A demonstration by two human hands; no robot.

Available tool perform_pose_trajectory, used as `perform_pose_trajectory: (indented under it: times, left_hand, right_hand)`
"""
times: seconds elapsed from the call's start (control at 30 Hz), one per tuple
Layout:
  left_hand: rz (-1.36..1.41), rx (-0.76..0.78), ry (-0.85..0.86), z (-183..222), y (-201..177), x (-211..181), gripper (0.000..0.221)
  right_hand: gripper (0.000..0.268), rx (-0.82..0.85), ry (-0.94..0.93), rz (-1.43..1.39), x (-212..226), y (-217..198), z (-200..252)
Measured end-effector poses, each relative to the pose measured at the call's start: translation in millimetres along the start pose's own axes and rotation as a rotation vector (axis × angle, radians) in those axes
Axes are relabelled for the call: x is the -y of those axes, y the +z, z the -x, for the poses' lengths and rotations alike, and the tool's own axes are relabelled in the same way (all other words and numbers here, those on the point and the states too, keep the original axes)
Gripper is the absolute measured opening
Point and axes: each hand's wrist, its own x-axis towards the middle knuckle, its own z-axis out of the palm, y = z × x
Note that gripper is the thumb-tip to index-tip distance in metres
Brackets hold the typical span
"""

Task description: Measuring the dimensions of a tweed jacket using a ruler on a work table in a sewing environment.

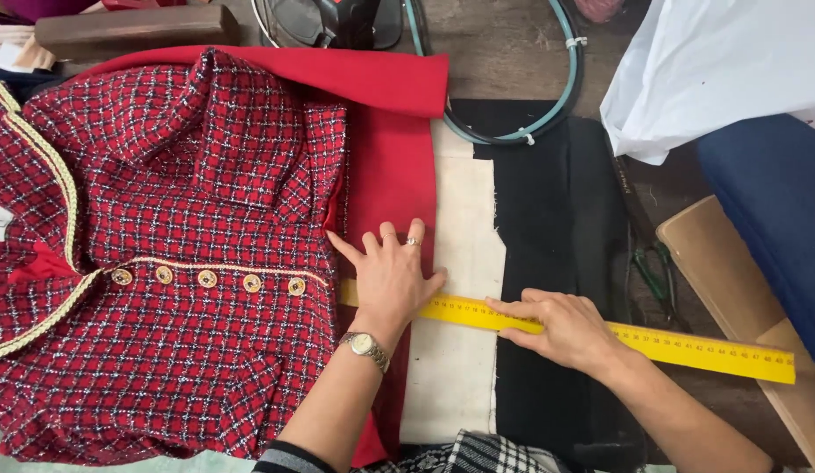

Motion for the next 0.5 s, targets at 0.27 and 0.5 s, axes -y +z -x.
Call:
perform_pose_trajectory:
  times: [0.27, 0.5]
  left_hand:
    - [0.021, -0.046, 0.031, -12.6, 29.2, 23.8, 0.079]
    - [0.390, 0.015, -0.038, -6.3, 10.9, 58.5, 0.046]
  right_hand:
    - [0.034, -0.002, 0.011, -0.042, -1.1, 1.2, 1.0]
    - [0.032, -0.002, -0.022, -0.065, -7.4, 4.3, -1.9]
